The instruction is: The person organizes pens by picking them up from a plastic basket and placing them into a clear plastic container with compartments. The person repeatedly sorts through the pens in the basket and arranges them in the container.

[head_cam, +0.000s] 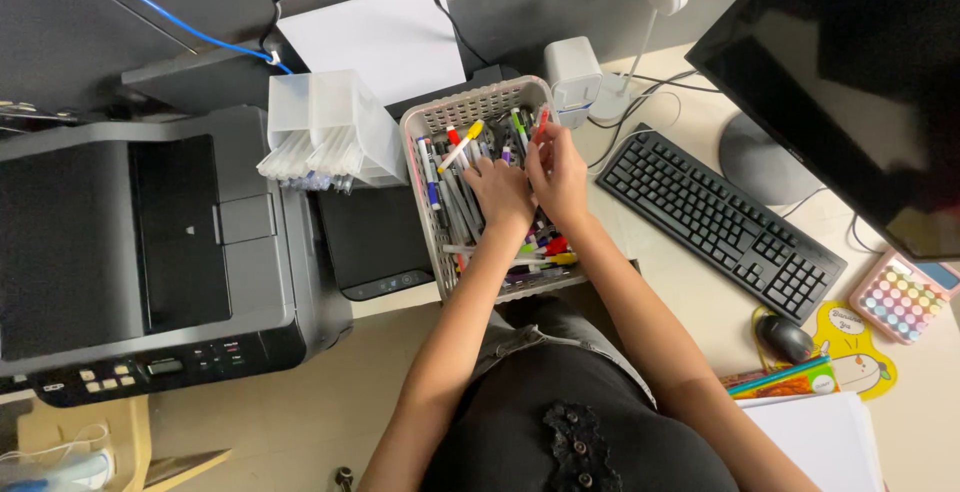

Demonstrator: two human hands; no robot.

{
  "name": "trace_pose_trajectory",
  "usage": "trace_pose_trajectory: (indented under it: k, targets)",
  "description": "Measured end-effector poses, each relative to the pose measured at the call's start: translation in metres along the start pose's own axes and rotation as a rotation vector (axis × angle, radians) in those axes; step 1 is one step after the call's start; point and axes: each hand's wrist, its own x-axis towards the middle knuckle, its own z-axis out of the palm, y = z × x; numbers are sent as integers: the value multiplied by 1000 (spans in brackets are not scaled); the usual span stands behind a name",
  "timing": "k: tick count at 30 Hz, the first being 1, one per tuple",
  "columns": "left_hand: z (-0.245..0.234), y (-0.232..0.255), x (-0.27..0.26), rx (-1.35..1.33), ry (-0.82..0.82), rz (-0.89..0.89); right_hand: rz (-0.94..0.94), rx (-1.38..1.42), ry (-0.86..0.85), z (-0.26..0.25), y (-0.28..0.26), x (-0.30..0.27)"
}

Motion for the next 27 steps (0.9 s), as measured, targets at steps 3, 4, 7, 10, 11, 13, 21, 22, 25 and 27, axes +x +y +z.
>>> trace_pose_trajectory:
  k: [3, 4, 7, 10, 11, 13, 21, 22, 25, 27]
  targets:
    - [1, 0, 3, -35, 28, 17, 112, 88, -26, -4, 1, -3]
    - [2, -3, 5, -38, 27, 19, 112, 85, -25, -6, 4, -5]
    - [13, -17, 5, -149, -35, 20, 121, 89, 6, -8, 14, -16]
    - [23, -35, 3, -206, 154, 29, 79, 268, 36, -8, 22, -24]
    - [18, -42, 0, -349, 69, 31, 134, 324, 34, -8, 22, -26]
    - [10, -53, -6, -490, -18, 32, 189, 381, 31, -8, 20, -26]
    - [-25, -89, -38, -1167, 150, 143, 258, 212, -291, -17, -24, -13]
    - [-26, -93, -42, -1167, 149, 138, 261, 213, -295, -14, -28, -16]
    - [-39, -106, -55, -1339, 147, 153, 289, 253, -383, -7, -49, -19]
    - [-59, -114, -66, -1335, 212, 190, -85, 152, -326, -5, -77, -13]
